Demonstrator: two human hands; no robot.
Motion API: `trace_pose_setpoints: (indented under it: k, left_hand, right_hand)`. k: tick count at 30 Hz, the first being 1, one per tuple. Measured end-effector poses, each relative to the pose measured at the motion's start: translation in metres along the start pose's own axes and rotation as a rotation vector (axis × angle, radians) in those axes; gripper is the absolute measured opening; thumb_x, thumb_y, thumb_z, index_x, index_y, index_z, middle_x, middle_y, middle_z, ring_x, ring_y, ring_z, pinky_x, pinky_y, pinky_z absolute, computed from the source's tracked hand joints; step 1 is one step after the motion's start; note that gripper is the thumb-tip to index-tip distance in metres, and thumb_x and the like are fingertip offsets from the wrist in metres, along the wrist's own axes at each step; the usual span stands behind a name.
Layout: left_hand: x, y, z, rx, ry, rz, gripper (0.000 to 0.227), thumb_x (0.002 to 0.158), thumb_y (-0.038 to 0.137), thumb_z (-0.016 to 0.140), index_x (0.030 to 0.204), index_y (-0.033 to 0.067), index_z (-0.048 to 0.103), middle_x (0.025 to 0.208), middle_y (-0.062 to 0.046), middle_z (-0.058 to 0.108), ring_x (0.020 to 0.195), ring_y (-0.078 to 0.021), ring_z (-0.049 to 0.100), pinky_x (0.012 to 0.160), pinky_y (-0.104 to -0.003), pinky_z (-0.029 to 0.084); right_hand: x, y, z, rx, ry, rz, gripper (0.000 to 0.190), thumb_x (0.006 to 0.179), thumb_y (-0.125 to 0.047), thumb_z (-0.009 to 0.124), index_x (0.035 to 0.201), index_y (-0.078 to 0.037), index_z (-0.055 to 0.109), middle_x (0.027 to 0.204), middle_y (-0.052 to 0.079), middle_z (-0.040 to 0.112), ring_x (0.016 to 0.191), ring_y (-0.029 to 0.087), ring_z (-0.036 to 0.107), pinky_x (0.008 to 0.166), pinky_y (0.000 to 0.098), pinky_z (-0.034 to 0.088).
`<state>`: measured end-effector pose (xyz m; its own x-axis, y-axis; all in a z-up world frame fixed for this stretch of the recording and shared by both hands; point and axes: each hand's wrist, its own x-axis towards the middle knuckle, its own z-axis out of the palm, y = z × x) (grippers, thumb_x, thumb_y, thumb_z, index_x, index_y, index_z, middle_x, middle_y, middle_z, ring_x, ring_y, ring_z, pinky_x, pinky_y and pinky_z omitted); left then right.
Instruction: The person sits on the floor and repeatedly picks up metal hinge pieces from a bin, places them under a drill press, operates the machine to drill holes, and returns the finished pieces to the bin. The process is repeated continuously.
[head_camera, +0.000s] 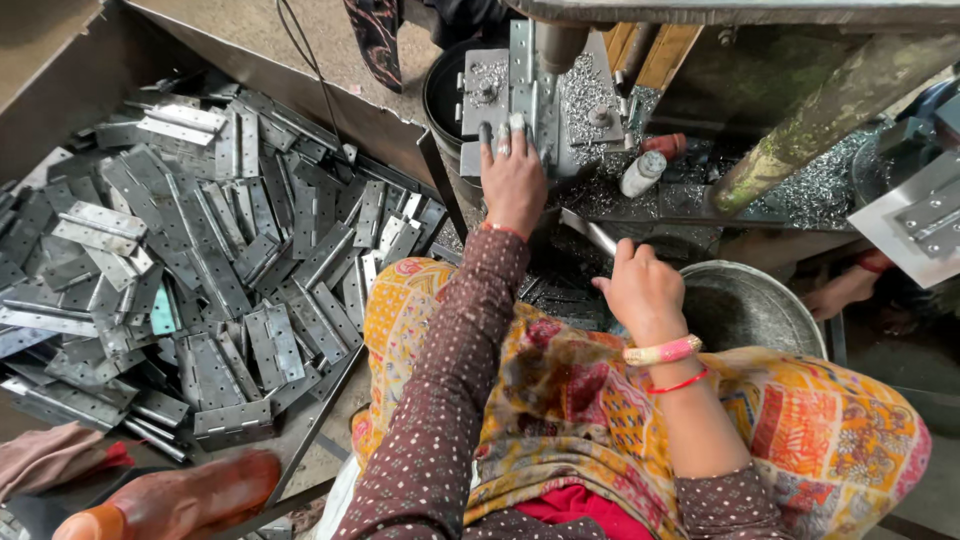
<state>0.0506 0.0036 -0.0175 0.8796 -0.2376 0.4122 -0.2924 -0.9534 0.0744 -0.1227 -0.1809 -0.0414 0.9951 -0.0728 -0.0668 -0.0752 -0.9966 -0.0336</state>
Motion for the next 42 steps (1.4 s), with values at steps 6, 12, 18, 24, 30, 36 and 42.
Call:
trace_pose_setpoints:
  k: [6,12,18,24,30,36,42]
  left_hand:
    - [0.031,-0.004,0.0,-0.031,0.022,0.006,0.031,0.092,0.015,0.053,0.112,-0.001,0.071,0.127,-0.017,0.064,0.124,-0.0342,0.059,0.117,-0.054,0.033]
    - [0.015,-0.001,-0.011,0.032,0.173,0.042,0.033,0.087,0.017,0.055,0.107,-0.0001,0.074,0.127,-0.017,0.064,0.117,-0.0341,0.062,0.116,-0.053,0.034]
    - [0.039,0.0,0.018,-0.112,-0.155,-0.061,0.029,0.099,0.017,0.051,0.114,0.0045,0.073,0.139,-0.015,0.06,0.123,-0.0335,0.062,0.118,-0.054,0.03]
    - [0.021,-0.003,0.021,-0.115,-0.011,-0.015,0.032,0.095,0.018,0.053,0.115,0.0033,0.072,0.137,-0.013,0.062,0.129,-0.0325,0.059,0.116,-0.053,0.031]
    - [0.038,-0.018,0.004,-0.138,-0.172,-0.026,0.028,0.096,0.014,0.05,0.107,0.0072,0.075,0.147,-0.007,0.058,0.113,-0.0277,0.065,0.123,-0.057,0.026]
    - [0.067,-0.031,0.019,-0.13,-0.024,0.014,0.026,0.092,0.016,0.052,0.093,0.0081,0.077,0.134,-0.008,0.064,0.125,-0.0314,0.06,0.112,-0.06,0.031]
    - [0.062,-0.029,0.027,-0.171,0.094,0.043,0.024,0.091,0.016,0.055,0.089,0.0075,0.077,0.126,-0.008,0.068,0.118,-0.031,0.063,0.112,-0.059,0.035]
  right_hand:
    - [0.006,0.006,0.036,0.096,-0.149,-0.033,0.082,0.074,-0.044,0.085,0.129,0.0,0.042,0.1,0.028,0.064,0.08,0.043,0.072,0.065,0.0486,0.061]
    - [-0.002,0.001,0.006,0.063,-0.097,-0.001,0.075,0.075,-0.046,0.085,0.122,-0.002,0.045,0.103,0.024,0.065,0.081,0.043,0.072,0.067,0.0487,0.061]
    - [0.005,-0.004,0.0,0.043,-0.149,0.034,0.077,0.082,-0.049,0.082,0.132,-0.005,0.041,0.109,0.025,0.064,0.088,0.042,0.072,0.071,0.0491,0.061]
    - [-0.017,0.0,0.032,0.103,-0.337,0.036,0.096,0.078,-0.055,0.081,0.144,-0.003,0.034,0.111,0.027,0.063,0.096,0.044,0.07,0.077,0.0495,0.06]
    - [0.001,0.0,-0.016,0.035,-0.15,0.017,0.086,0.085,-0.052,0.076,0.148,-0.007,0.038,0.114,0.022,0.064,0.091,0.04,0.073,0.074,0.0499,0.061]
    - [-0.004,-0.01,0.008,0.049,-0.305,0.058,0.111,0.075,-0.055,0.082,0.152,0.001,0.026,0.114,0.03,0.06,0.096,0.043,0.07,0.077,0.0483,0.061]
    - [-0.006,-0.002,0.02,0.064,-0.305,0.019,0.109,0.078,-0.053,0.08,0.155,0.0,0.025,0.115,0.028,0.061,0.095,0.043,0.07,0.081,0.0469,0.06]
